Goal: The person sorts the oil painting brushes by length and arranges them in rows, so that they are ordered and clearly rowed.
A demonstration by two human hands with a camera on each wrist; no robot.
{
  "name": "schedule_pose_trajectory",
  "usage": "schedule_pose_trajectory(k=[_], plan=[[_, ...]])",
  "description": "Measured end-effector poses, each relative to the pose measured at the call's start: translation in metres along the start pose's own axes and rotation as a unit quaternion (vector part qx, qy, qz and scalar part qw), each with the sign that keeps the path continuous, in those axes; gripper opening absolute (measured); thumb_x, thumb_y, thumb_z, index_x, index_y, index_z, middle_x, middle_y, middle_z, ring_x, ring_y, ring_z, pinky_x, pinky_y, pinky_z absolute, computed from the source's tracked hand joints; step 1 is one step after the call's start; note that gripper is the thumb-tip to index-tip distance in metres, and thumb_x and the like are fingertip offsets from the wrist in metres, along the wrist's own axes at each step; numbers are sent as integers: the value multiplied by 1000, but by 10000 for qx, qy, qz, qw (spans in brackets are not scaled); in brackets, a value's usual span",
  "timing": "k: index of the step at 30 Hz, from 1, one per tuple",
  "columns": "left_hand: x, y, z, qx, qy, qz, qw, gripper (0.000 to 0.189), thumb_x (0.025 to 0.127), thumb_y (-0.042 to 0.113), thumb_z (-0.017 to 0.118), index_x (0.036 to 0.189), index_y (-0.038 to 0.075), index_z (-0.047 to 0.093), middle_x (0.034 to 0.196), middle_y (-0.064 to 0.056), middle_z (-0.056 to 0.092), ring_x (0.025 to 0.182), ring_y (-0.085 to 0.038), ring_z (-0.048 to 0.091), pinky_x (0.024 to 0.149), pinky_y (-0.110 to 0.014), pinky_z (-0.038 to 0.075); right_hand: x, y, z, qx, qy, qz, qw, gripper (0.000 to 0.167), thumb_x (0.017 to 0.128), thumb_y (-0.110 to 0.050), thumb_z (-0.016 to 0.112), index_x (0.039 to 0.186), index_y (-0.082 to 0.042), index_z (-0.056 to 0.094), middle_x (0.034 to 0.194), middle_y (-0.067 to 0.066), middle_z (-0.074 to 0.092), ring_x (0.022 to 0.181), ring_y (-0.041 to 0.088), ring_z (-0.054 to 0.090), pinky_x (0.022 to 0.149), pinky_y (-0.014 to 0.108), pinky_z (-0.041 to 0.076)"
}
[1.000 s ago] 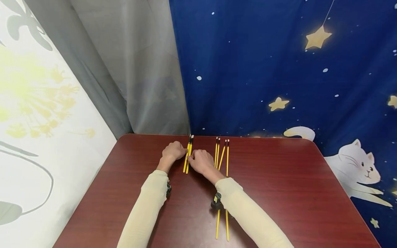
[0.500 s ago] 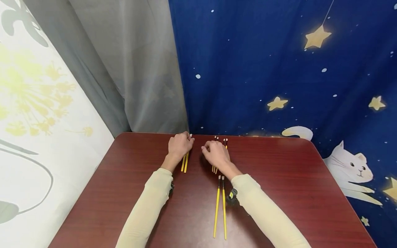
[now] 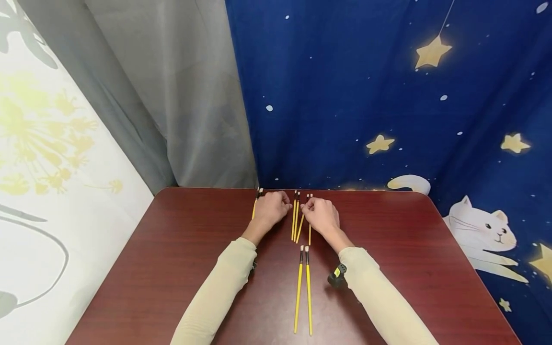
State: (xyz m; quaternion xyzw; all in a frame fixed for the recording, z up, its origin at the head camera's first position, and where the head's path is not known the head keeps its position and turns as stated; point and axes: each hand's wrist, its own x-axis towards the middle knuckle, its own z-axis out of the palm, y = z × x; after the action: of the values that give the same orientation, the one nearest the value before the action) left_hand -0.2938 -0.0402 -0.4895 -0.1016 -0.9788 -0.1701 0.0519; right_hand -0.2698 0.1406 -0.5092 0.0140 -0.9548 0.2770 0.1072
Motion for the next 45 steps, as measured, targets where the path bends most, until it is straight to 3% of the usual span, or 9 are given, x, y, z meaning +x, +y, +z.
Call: schedule_pose_trajectory(k=[4, 10, 13, 17, 25, 31, 37, 45], plan=[[-1, 13, 7, 48, -249, 27, 9997, 16, 97, 38, 76, 90, 24, 77, 83, 5, 75, 77, -19, 70, 73, -38, 57, -4, 10, 4, -273, -3, 387, 9989, 28, 94, -44, 74, 74, -24, 71, 76, -1, 72, 76, 27, 70, 66, 46, 55], [-2, 30, 27, 131, -529, -55, 9985, 38, 97, 40, 74, 64, 23, 67, 62, 5, 63, 64, -17, 62, 66, -35, 52, -10, 21, 8, -416, -234, 655, 9967, 39, 93, -43, 76, 61, -24, 65, 67, 0, 68, 69, 28, 68, 61, 45, 52], [-1, 34, 33, 355, -546, -34, 9979, 44, 98, 38, 73, 59, 22, 61, 58, 3, 59, 62, -18, 62, 70, -37, 53, -11, 22, 8, -427, -272, 739, 9960, 43, 93, -43, 77, 58, -23, 63, 65, 1, 67, 69, 31, 69, 62, 47, 53], [2, 39, 37, 688, -498, -25, 9964, 44, 98, 40, 73, 60, 21, 62, 62, 2, 63, 69, -22, 68, 82, -43, 57, -10, 23, 8, -481, -289, 753, 9956, 40, 93, -43, 77, 60, -23, 66, 69, 2, 70, 73, 32, 71, 64, 49, 55], [4, 46, 45, 762, -594, -216, 9951, 29, 95, 43, 76, 77, 20, 75, 91, -4, 79, 88, -29, 75, 102, -54, 52, -11, 23, 10, -630, -534, 871, 9928, 47, 92, -49, 76, 56, -22, 65, 65, 2, 68, 68, 29, 68, 59, 45, 52], [7, 47, 47, 757, -631, -314, 9946, 26, 95, 41, 76, 81, 19, 75, 91, -4, 78, 88, -29, 74, 101, -55, 53, -10, 20, 12, -776, -628, 977, 9902, 50, 93, -44, 75, 54, -19, 58, 60, 4, 63, 62, 28, 63, 55, 42, 47], [12, 51, 44, 756, -650, -303, 9946, 24, 91, 41, 80, 83, 19, 74, 88, -3, 76, 87, -27, 72, 97, -54, 53, -6, 14, 11, -898, -642, 1038, 9885, 46, 90, -40, 75, 58, -15, 54, 68, 12, 65, 62, 33, 62, 56, 46, 48], [16, 54, 40, 627, -909, -688, 9915, 28, 90, 45, 79, 79, 20, 74, 93, -5, 77, 89, -29, 72, 101, -58, 50, -1, 23, 9, -640, -866, 1162, 9874, 47, 88, -41, 76, 52, -18, 56, 61, 7, 62, 66, 31, 64, 57, 43, 47]])
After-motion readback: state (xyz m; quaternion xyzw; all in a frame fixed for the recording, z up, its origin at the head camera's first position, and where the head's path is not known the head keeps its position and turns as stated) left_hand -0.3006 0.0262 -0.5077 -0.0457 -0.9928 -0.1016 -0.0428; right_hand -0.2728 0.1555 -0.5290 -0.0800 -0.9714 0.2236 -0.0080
